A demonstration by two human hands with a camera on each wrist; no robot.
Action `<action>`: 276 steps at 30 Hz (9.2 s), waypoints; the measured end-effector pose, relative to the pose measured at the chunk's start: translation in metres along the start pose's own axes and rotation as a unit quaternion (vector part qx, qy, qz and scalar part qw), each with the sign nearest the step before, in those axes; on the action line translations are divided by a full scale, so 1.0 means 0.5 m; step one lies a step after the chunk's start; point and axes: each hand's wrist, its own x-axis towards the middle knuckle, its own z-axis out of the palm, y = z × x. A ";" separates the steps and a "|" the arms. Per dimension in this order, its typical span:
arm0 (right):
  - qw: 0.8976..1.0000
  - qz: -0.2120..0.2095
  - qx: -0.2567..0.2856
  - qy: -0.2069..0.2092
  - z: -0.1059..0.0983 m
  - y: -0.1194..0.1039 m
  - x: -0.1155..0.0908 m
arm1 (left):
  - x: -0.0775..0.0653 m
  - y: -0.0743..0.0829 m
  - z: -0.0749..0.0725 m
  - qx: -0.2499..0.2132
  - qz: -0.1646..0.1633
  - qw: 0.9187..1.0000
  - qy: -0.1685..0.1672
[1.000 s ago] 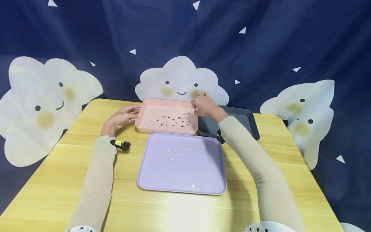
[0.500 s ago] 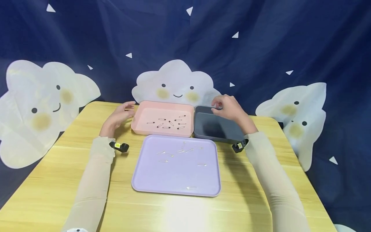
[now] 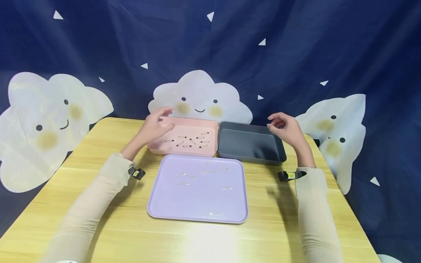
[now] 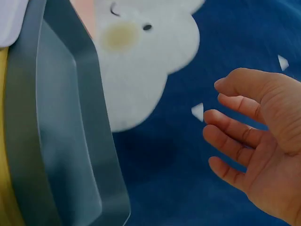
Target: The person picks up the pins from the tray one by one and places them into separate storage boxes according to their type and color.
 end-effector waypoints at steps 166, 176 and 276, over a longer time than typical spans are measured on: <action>0.978 0.174 0.084 -0.080 0.036 0.203 -0.107 | 0.146 0.102 0.391 0.430 0.173 0.876 -0.132; 0.977 0.175 0.087 -0.081 0.034 0.203 -0.109 | 0.147 0.096 0.391 0.420 0.158 0.882 -0.142; 0.974 0.184 0.087 -0.102 0.013 0.122 -0.116 | -0.021 0.116 0.375 0.352 0.336 0.848 -0.211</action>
